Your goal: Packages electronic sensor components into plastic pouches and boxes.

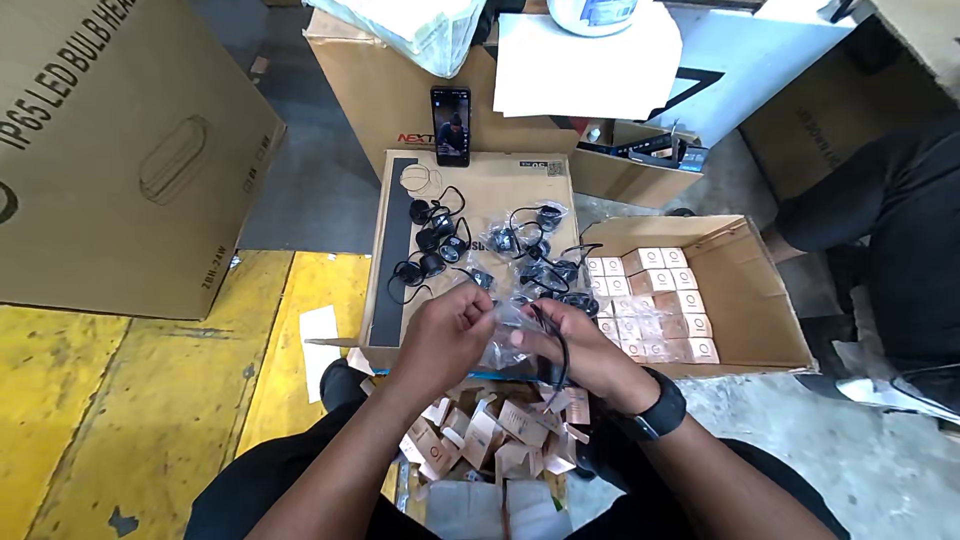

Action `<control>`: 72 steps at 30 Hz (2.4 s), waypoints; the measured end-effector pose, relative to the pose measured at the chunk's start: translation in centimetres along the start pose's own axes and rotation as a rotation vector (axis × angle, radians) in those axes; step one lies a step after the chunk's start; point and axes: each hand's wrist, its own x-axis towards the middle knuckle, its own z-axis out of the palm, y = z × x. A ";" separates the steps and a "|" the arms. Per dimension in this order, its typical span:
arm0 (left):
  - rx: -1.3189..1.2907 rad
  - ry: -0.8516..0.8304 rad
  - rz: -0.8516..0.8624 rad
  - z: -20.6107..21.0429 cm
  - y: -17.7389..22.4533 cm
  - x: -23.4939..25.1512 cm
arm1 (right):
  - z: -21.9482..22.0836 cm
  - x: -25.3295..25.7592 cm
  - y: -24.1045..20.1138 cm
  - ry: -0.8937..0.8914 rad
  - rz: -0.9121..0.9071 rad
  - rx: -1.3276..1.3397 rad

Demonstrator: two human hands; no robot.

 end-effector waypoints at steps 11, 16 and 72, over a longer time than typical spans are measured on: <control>0.319 0.169 -0.211 -2.1 0.2 0.9 | -0.9 -0.1 0.4 0.315 -0.350 -0.816; 0.375 0.181 -0.207 -1.6 0.5 0.8 | -2.1 -0.5 -1.5 0.277 -0.315 -0.121; -0.524 -0.076 -0.106 1.0 0.9 -0.4 | 2.9 -0.7 2.1 0.274 -0.545 -0.591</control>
